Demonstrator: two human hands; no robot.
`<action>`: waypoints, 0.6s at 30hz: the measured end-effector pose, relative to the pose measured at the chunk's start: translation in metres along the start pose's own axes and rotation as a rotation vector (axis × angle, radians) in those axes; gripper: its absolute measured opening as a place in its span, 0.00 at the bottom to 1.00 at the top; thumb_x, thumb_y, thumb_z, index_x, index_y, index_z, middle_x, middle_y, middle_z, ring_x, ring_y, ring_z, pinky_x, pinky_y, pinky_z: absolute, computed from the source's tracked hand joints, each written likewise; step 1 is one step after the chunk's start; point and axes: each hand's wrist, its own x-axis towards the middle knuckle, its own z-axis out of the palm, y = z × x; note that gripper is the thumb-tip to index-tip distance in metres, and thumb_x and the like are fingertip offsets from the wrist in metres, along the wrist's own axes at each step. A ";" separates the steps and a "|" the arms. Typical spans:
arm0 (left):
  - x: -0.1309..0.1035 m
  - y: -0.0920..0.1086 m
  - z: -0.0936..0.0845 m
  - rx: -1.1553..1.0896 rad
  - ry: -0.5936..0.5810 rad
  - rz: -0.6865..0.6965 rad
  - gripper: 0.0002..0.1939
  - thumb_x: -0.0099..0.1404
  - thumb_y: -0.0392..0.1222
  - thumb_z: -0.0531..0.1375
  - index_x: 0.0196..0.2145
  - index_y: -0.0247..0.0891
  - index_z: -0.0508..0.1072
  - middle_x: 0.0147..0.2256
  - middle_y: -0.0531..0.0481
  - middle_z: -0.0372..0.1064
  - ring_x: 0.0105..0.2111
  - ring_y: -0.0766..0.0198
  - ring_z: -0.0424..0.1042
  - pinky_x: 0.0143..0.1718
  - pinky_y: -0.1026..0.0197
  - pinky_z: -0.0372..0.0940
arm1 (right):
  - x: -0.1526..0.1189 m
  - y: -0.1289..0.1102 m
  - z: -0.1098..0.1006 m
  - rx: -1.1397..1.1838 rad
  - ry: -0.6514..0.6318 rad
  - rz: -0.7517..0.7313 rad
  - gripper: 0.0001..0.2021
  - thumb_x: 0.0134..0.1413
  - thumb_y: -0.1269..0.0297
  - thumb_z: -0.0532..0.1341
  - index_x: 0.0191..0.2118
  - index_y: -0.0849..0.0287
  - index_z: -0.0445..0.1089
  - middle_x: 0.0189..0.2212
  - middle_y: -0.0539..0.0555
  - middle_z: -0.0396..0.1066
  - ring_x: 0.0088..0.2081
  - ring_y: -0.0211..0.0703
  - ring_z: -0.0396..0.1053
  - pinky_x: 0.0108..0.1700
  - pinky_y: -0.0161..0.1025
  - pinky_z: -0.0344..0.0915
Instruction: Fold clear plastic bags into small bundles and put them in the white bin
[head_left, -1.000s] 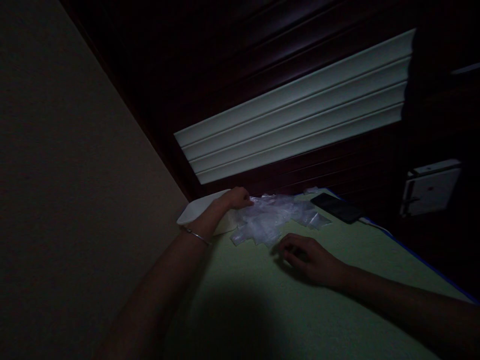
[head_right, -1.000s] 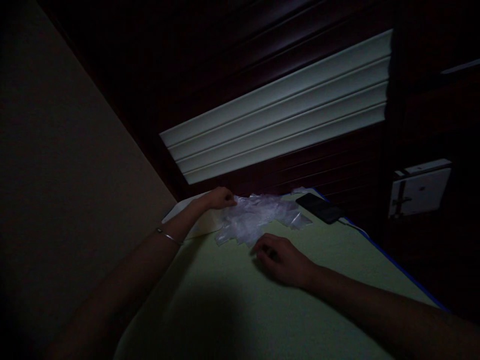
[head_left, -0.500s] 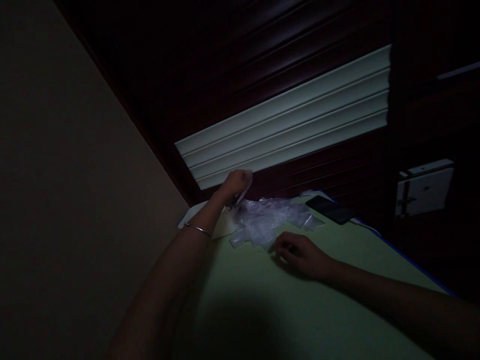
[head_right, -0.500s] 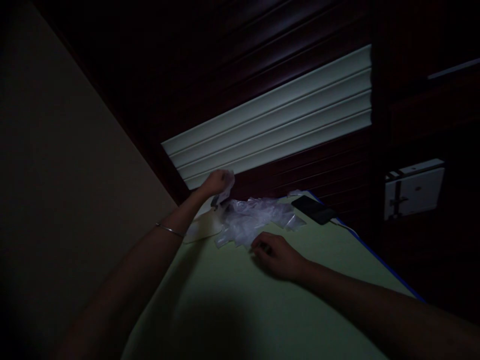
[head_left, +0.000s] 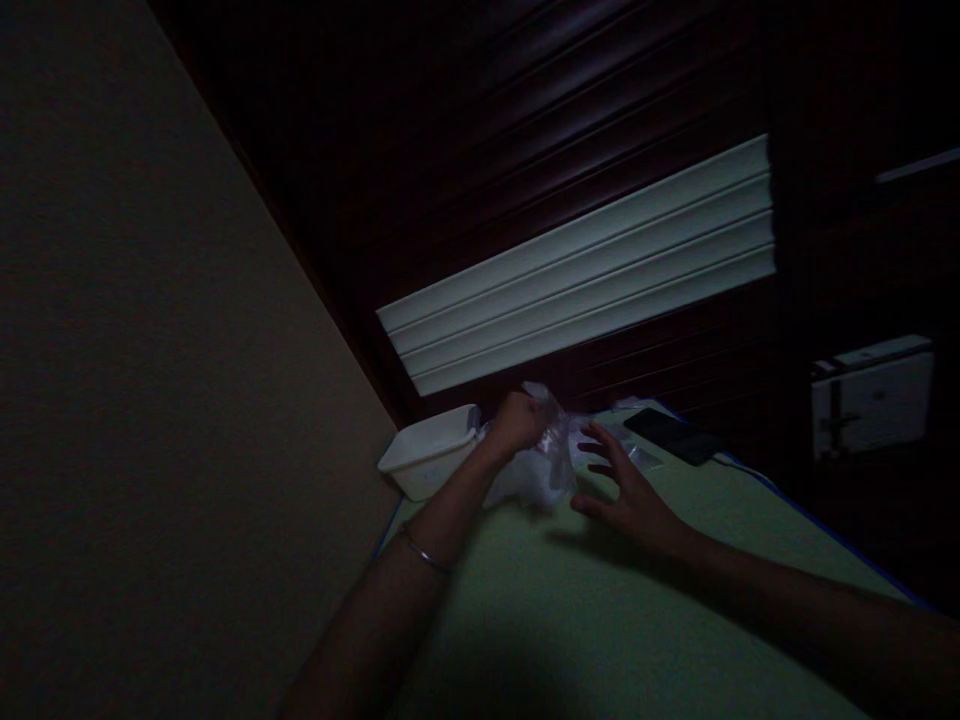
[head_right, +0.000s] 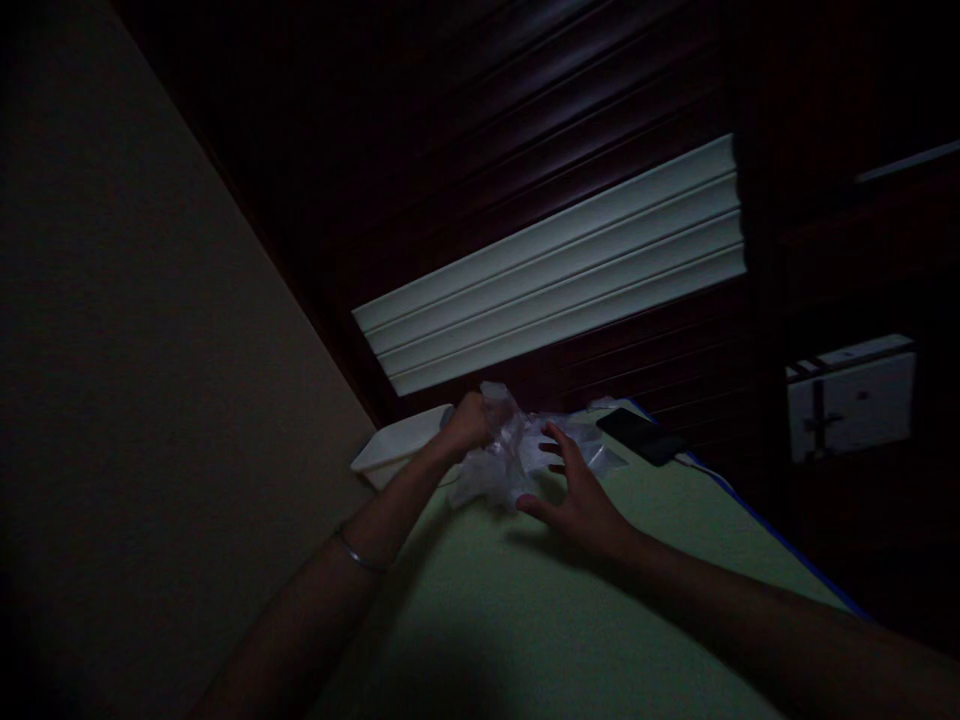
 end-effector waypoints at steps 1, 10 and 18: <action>-0.005 -0.006 0.017 -0.028 0.015 -0.030 0.20 0.62 0.49 0.53 0.19 0.33 0.69 0.16 0.52 0.58 0.19 0.68 0.59 0.21 0.65 0.52 | 0.000 0.000 0.001 0.008 -0.008 -0.001 0.50 0.43 0.54 0.70 0.67 0.52 0.39 0.66 0.64 0.46 0.60 0.55 0.58 0.57 0.54 0.61; -0.034 -0.059 0.088 -0.391 0.077 -0.158 0.23 0.56 0.56 0.61 0.14 0.36 0.62 0.14 0.57 0.52 0.17 0.71 0.53 0.21 0.65 0.48 | 0.022 0.021 -0.019 0.231 0.172 0.356 0.13 0.52 0.56 0.60 0.35 0.59 0.75 0.35 0.57 0.77 0.38 0.51 0.73 0.39 0.44 0.68; -0.058 -0.098 0.082 -0.840 0.096 -0.250 0.19 0.50 0.53 0.66 0.26 0.34 0.68 0.24 0.51 0.69 0.23 0.69 0.66 0.26 0.66 0.60 | 0.032 0.033 -0.031 0.337 0.209 0.522 0.13 0.54 0.56 0.62 0.29 0.62 0.72 0.25 0.55 0.73 0.23 0.38 0.67 0.25 0.35 0.64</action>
